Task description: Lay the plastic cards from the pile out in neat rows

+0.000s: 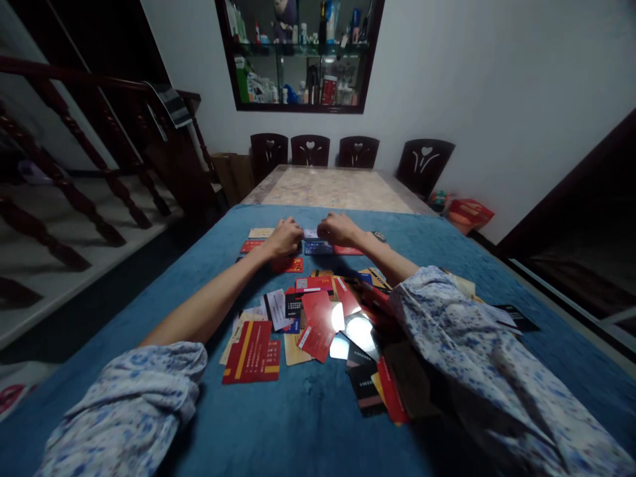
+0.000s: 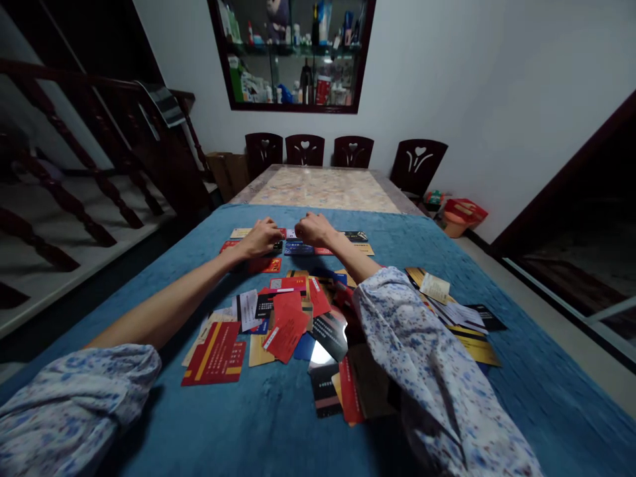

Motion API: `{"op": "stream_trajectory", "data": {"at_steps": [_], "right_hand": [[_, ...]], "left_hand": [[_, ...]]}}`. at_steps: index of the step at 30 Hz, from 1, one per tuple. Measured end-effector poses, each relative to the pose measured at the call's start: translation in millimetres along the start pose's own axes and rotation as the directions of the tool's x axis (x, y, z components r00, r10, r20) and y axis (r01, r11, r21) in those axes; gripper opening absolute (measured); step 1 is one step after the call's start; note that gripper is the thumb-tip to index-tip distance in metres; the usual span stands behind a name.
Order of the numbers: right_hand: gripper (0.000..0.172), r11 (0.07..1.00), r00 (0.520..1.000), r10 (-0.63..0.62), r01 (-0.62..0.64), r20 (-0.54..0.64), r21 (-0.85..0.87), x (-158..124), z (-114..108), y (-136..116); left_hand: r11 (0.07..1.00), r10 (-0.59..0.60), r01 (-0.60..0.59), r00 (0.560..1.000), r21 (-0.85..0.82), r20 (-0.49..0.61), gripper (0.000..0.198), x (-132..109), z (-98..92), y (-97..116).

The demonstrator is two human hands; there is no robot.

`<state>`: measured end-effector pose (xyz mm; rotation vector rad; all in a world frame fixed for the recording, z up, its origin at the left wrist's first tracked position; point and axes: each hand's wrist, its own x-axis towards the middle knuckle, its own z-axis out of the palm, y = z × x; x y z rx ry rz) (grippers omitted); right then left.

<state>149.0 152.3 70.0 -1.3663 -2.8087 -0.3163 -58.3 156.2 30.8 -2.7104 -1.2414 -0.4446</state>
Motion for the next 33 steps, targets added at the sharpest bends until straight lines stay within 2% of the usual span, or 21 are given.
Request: {"op": "stream_trajectory", "data": {"at_steps": [10, 14, 17, 22, 27, 33], "right_hand": [[0.027, 0.996, 0.996, -0.061, 0.065, -0.069, 0.057, -31, 1, -39], [0.026, 0.989, 0.99, -0.089, 0.101, -0.112, 0.106, -40, 1, -58], [0.022, 0.972, 0.977, -0.168, 0.187, -0.133, 0.142, -43, 4, -75], [0.018, 0.916, 0.936, -0.311, 0.342, -0.168, 0.211, -45, 10, -106], [0.019, 0.813, 0.854, -0.475, 0.518, -0.213, 0.264, -47, 14, -136], [0.024, 0.709, 0.791, -0.56, 0.611, -0.246, 0.352, -52, 23, -160]], "left_hand": [[1.0, -0.001, 0.0, 1.0, -0.014, -0.03, 0.015, -54, -13.2, 19], [0.999, -0.004, 0.001, 0.998, -0.034, -0.067, 0.023, -78, -13.1, 25], [0.999, -0.017, 0.014, 0.998, -0.045, -0.066, 0.025, -97, -13.6, 27], [0.996, -0.069, 0.065, 0.995, -0.055, -0.07, 0.024, -125, -16.4, 26], [0.991, -0.125, 0.121, 0.989, -0.056, -0.079, 0.025, -148, -16.7, 21], [0.967, -0.246, 0.233, 0.959, -0.102, -0.142, 0.025, -165, -16.0, 14]]}}
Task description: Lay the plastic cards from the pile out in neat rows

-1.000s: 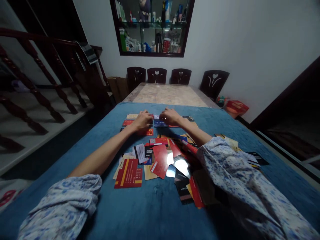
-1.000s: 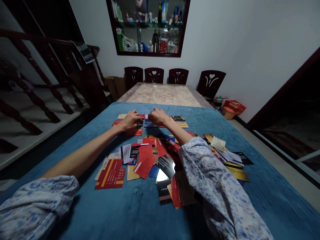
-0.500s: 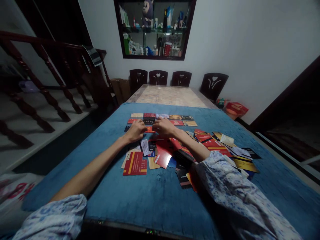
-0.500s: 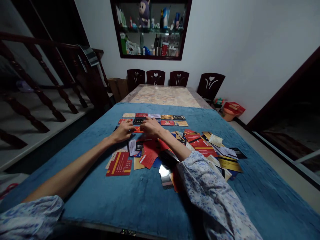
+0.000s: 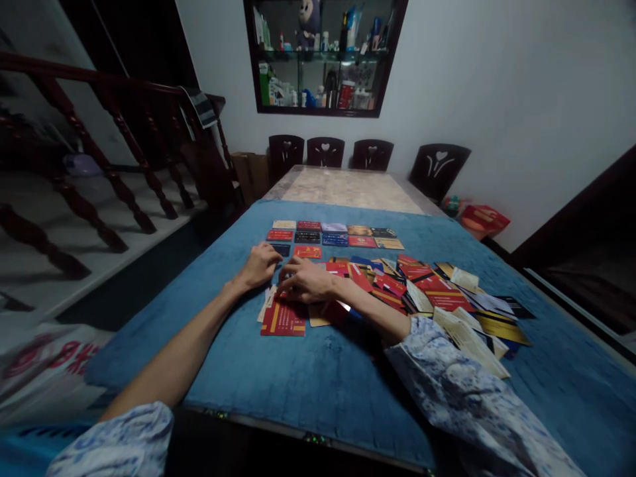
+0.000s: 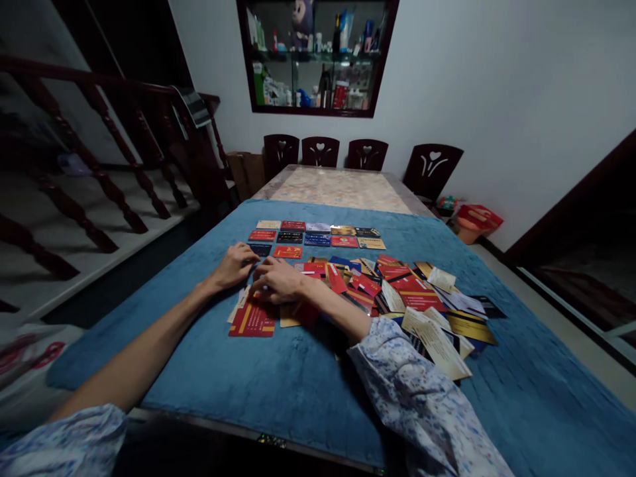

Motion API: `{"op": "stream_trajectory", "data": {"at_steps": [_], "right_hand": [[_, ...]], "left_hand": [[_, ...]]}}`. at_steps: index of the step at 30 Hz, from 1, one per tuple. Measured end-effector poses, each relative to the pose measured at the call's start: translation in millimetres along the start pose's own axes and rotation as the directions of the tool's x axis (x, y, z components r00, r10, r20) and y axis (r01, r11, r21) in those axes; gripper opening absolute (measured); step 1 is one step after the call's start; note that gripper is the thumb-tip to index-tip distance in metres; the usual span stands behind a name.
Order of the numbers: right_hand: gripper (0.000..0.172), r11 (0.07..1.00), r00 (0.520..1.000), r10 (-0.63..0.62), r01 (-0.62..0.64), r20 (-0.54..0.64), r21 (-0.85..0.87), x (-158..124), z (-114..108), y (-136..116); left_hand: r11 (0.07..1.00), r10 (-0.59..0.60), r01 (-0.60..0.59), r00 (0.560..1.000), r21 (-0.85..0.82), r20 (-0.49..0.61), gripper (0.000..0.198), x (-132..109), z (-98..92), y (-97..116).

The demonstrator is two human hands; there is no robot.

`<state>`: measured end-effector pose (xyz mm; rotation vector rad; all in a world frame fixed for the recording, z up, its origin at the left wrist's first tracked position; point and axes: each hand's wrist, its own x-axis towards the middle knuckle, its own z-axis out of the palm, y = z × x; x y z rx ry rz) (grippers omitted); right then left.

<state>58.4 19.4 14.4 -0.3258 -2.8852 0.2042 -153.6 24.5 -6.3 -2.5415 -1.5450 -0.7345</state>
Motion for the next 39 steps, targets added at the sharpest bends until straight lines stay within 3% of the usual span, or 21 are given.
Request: {"op": "stream_trajectory", "data": {"at_steps": [5, 12, 17, 25, 34, 39], "right_hand": [[0.026, 1.0, 1.0, -0.025, 0.025, 0.014, -0.014, 1, 6, -2], [0.029, 0.983, 0.991, 0.133, -0.132, -0.006, -0.126, 2, 5, 5], [0.029, 0.957, 0.973, 0.225, -0.229, -0.042, -0.176, 0, 7, 10], [0.032, 0.899, 0.933, 0.357, -0.358, -0.05, -0.254, -3, 2, 10], [0.035, 0.858, 0.895, 0.442, -0.439, -0.052, -0.266, -4, 1, 12], [0.031, 0.897, 0.916, 0.397, -0.4, -0.055, -0.188, -7, 4, 19]], "left_hand": [[0.998, -0.044, 0.043, 0.998, -0.036, -0.034, 0.023, -2, -1.0, -6], [0.999, -0.011, 0.01, 1.0, -0.032, -0.012, 0.023, -3, -6.7, 2], [0.997, 0.018, -0.013, 0.998, -0.079, 0.061, 0.018, -5, -19.8, 14], [0.995, 0.048, -0.017, 0.951, -0.103, 0.307, 0.018, -7, -30.9, 25], [0.998, 0.05, -0.032, 0.94, -0.059, 0.337, 0.03, -9, -33.4, 25], [0.999, 0.032, -0.024, 0.936, -0.026, 0.351, 0.036, -11, -33.2, 28]]}}
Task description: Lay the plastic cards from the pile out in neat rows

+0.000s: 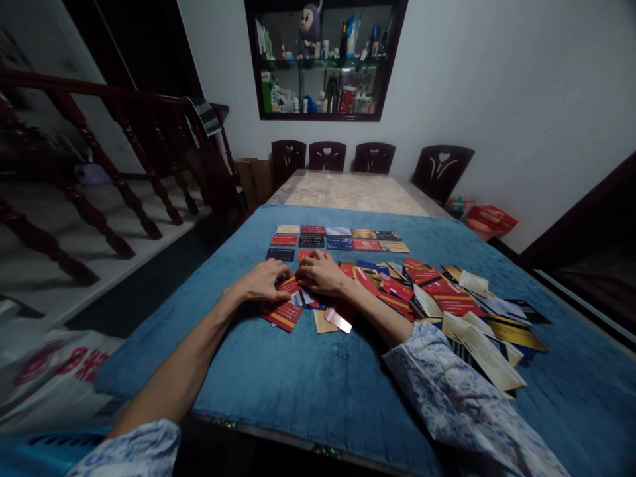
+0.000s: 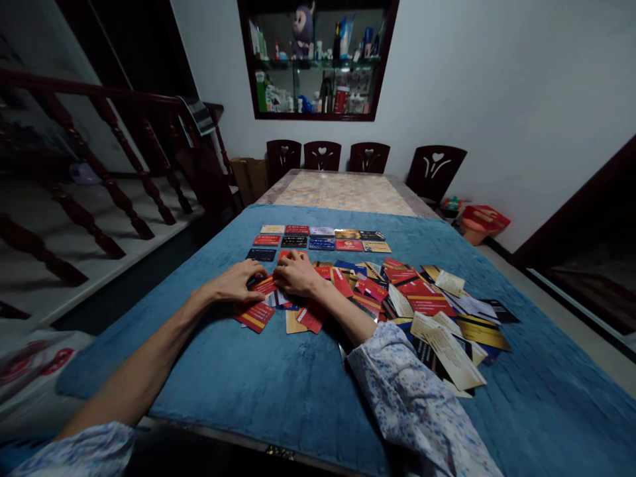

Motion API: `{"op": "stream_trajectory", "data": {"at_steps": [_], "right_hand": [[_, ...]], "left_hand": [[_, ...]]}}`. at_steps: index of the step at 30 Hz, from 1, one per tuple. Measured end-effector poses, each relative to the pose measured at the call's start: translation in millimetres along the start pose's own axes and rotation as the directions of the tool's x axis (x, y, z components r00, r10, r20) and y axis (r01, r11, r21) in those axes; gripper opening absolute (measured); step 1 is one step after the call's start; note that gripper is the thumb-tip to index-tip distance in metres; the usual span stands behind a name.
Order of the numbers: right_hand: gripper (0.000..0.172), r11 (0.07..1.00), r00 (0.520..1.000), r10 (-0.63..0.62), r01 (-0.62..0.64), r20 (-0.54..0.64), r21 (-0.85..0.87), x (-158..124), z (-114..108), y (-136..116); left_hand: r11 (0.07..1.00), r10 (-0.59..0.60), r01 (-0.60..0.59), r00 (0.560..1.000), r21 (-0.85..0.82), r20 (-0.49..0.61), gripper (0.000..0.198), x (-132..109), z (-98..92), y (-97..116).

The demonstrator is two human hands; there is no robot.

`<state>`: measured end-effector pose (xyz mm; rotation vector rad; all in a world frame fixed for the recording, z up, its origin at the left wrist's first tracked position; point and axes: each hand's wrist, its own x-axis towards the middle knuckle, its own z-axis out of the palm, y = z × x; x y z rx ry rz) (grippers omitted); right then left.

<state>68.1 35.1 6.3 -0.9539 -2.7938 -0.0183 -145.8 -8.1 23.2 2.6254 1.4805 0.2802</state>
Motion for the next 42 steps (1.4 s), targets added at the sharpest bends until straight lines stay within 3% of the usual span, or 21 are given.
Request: {"op": "stream_trajectory", "data": {"at_steps": [5, 10, 14, 18, 22, 30, 42], "right_hand": [[0.029, 0.98, 0.986, -0.164, 0.16, 0.023, 0.116, 1, 2, 14], [0.029, 0.964, 0.977, -0.208, 0.198, 0.041, 0.176, 1, 2, 21], [0.026, 0.956, 0.97, -0.245, 0.243, -0.008, 0.162, 3, 4, 22], [0.023, 0.974, 0.981, -0.183, 0.189, -0.058, 0.124, 4, 4, 20], [0.023, 0.993, 0.995, -0.066, 0.073, -0.072, 0.094, 3, 0, 13], [0.019, 0.991, 0.99, 0.117, -0.112, -0.075, 0.069, 2, 1, 7], [0.021, 0.985, 0.986, 0.128, -0.115, -0.103, 0.131, 2, 11, 11]], "left_hand": [[1.0, -0.012, 0.012, 1.0, 0.005, 0.013, 0.029, 0, -0.6, 3], [1.0, 0.021, -0.022, 1.0, 0.011, 0.002, 0.018, -1, -5.5, 8], [0.997, 0.046, -0.045, 0.999, -0.063, 0.009, 0.013, -2, -9.9, 8], [0.988, 0.022, -0.025, 1.0, -0.155, -0.017, 0.015, -5, -11.8, 4], [0.973, 0.007, -0.033, 0.993, -0.228, -0.114, 0.018, -5, -11.0, -3], [0.987, 0.005, -0.039, 0.978, -0.158, -0.211, 0.022, 1, -5.3, -15], [0.99, 0.012, -0.041, 0.977, -0.136, -0.214, 0.027, 3, 0.8, -16]]}}
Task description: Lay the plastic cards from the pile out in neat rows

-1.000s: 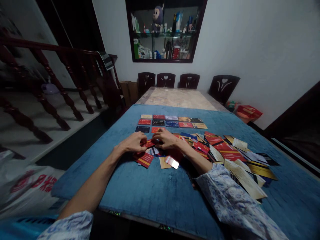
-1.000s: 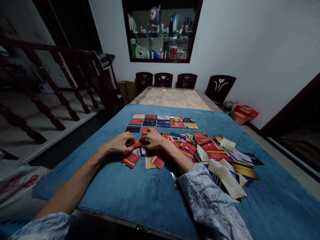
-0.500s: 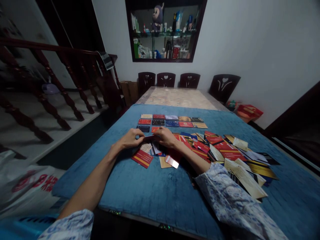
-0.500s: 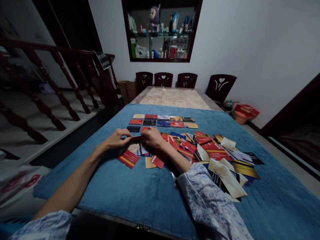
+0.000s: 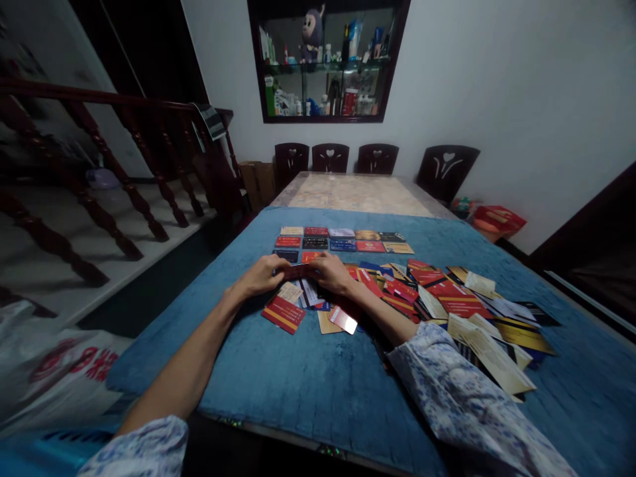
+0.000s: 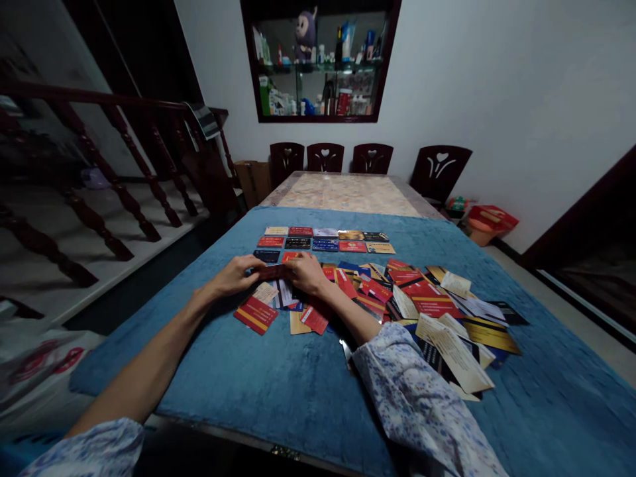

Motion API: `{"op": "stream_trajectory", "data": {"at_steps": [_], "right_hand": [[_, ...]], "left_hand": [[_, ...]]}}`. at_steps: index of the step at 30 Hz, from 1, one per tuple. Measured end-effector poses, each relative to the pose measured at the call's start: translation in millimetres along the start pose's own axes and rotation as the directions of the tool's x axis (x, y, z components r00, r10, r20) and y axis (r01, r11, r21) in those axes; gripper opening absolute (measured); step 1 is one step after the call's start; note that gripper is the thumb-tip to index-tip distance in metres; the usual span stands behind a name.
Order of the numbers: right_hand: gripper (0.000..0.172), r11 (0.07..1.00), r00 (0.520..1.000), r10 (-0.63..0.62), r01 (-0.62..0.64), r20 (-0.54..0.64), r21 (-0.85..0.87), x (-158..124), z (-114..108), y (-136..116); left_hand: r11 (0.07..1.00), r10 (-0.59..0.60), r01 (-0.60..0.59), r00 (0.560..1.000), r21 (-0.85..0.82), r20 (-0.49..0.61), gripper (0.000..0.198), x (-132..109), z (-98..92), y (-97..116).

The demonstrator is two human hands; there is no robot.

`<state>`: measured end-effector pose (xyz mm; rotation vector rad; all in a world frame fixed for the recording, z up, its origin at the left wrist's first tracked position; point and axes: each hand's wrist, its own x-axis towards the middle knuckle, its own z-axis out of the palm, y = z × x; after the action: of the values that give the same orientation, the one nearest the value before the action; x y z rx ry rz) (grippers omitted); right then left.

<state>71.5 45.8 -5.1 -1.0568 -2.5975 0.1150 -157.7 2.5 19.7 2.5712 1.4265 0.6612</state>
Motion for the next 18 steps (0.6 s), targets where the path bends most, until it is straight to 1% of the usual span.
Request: {"op": "stream_trajectory", "data": {"at_steps": [6, 9, 13, 16, 18], "right_hand": [[0.018, 1.0, 0.998, -0.019, 0.019, -0.064, 0.002, 0, -2, 0], [0.017, 1.0, 0.993, -0.012, 0.015, -0.116, 0.024, 0, -1, 3], [0.015, 0.996, 0.986, -0.015, 0.031, -0.166, 0.089, 2, 2, 7], [0.012, 0.988, 0.982, -0.029, 0.057, -0.188, 0.144, 3, 5, 8], [0.011, 0.984, 0.98, -0.034, 0.068, -0.198, 0.166, 3, 5, 8]], "left_hand": [[0.998, -0.069, 0.067, 0.992, -0.016, -0.108, 0.018, 2, 7.6, -3], [0.992, -0.118, 0.109, 0.979, -0.064, -0.166, 0.015, 3, 10.2, -4], [0.972, -0.177, 0.133, 0.956, -0.193, -0.232, 0.008, 4, 12.4, -6], [0.944, -0.209, 0.128, 0.946, -0.305, -0.249, 0.004, 5, 15.0, -7], [0.914, -0.233, 0.126, 0.942, -0.387, -0.243, 0.005, 6, 18.4, -8]]}}
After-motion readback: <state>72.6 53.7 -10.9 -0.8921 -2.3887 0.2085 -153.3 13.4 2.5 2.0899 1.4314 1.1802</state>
